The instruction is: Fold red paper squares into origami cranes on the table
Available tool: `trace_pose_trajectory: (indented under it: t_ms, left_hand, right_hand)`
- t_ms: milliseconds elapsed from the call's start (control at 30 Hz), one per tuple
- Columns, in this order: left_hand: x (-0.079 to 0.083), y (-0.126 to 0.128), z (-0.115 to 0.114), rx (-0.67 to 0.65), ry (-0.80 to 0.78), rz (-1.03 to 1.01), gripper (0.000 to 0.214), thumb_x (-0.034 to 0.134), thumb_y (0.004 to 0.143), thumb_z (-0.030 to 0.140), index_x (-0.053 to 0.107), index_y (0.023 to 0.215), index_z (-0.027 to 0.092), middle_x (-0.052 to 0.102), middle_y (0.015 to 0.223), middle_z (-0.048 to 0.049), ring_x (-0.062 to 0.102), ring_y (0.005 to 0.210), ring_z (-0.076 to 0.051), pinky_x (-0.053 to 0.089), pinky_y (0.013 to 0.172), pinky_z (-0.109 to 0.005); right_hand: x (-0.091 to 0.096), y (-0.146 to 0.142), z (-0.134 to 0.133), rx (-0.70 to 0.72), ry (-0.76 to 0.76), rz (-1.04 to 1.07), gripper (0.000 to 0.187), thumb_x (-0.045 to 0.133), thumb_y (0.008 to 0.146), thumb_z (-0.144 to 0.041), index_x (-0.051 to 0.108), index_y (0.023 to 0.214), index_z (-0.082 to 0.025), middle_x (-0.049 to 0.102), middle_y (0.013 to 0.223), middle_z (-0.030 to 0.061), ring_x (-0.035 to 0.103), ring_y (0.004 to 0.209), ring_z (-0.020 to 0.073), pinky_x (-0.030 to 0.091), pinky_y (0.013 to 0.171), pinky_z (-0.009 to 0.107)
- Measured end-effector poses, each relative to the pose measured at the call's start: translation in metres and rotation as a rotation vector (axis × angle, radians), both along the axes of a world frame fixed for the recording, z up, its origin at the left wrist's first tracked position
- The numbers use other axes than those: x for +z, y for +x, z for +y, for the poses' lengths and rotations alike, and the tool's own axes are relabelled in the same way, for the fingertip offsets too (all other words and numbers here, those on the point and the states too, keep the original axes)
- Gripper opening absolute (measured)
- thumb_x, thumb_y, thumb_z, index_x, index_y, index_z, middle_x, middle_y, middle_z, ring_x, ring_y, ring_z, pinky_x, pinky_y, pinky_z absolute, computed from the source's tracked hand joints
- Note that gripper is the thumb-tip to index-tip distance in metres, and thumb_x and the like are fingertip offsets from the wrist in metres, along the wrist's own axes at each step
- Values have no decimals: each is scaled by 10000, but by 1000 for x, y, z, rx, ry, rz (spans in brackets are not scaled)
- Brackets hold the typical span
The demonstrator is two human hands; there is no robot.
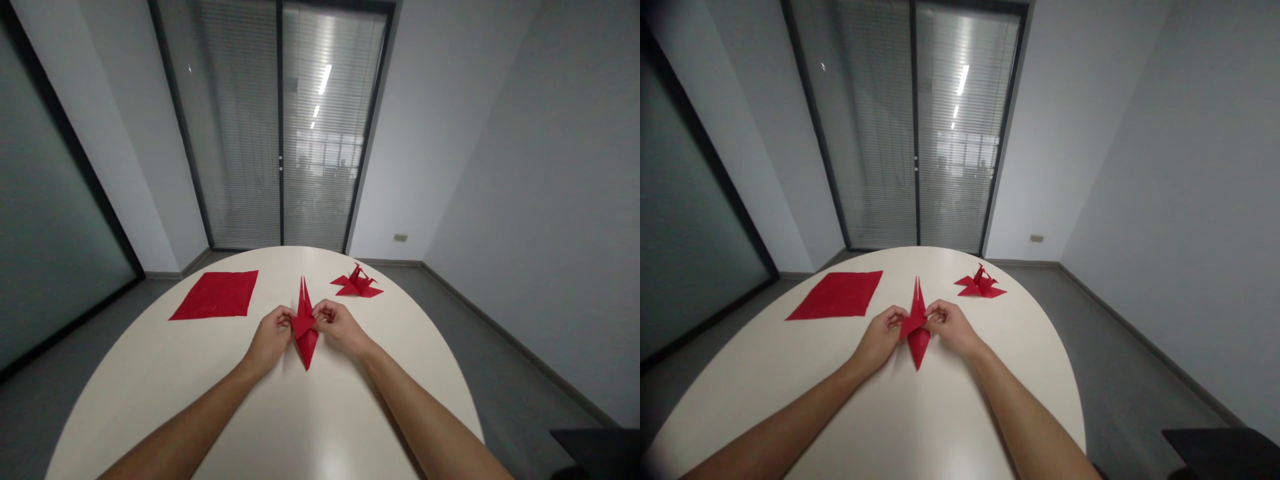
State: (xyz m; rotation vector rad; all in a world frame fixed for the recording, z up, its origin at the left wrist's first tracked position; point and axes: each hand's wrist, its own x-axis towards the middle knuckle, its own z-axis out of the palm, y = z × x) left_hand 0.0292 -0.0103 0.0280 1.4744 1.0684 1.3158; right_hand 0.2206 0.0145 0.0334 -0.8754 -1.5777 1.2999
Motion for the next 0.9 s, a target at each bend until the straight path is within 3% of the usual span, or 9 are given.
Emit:
trace_pose_trajectory:
  t_ms: [167, 367, 467, 633, 767, 900]
  left_hand:
    - [6, -2, -5, -19, 22, 42, 148, 666, 768, 312, 655, 826, 176, 727, 846, -50, 684, 822, -211, 520, 701, -289]
    - [11, 0, -8, -5, 21, 34, 116, 682, 721, 265, 649, 790, 178, 708, 808, -40, 655, 785, -200, 499, 655, -267]
    - [16, 0, -10, -10, 16, -24, 151, 724, 671, 259, 618, 748, 184, 688, 763, -27, 626, 726, -180, 492, 641, -257]
    - [20, -2, -13, -101, -58, -122, 251, 756, 636, 243, 606, 829, 190, 686, 762, -6, 565, 569, -126, 403, 484, -202]
    - [14, -4, -9, -80, -53, -191, 322, 829, 621, 311, 601, 812, 188, 698, 770, -10, 617, 615, -144, 479, 564, -231]
    - [9, -4, -5, -58, -33, -155, 325, 846, 641, 362, 632, 805, 182, 730, 821, -44, 679, 751, -196, 519, 642, -266]
  right_hand:
    - [-2, 3, 3, 13, 47, 37, 242, 796, 679, -212, 634, 857, -180, 663, 736, -15, 578, 632, 126, 420, 630, 258]
    - [3, 2, -3, 2, 102, 58, 211, 770, 730, -237, 592, 834, -196, 615, 702, -33, 534, 606, 117, 387, 593, 247]
    - [7, 1, -6, -50, 143, 22, 214, 768, 731, -234, 587, 837, -198, 614, 732, -28, 530, 624, 117, 396, 613, 252]
    - [13, 1, -12, -120, 248, -44, 201, 763, 744, -243, 641, 896, -194, 645, 778, -3, 553, 660, 134, 420, 650, 273]
    - [15, 1, -15, -133, 301, -109, 152, 732, 773, -237, 708, 918, -196, 659, 734, 2, 568, 653, 145, 429, 640, 277]
    - [17, 1, -16, -127, 358, -129, 125, 705, 795, -225, 754, 910, -212, 736, 841, 39, 636, 720, 172, 446, 639, 284]
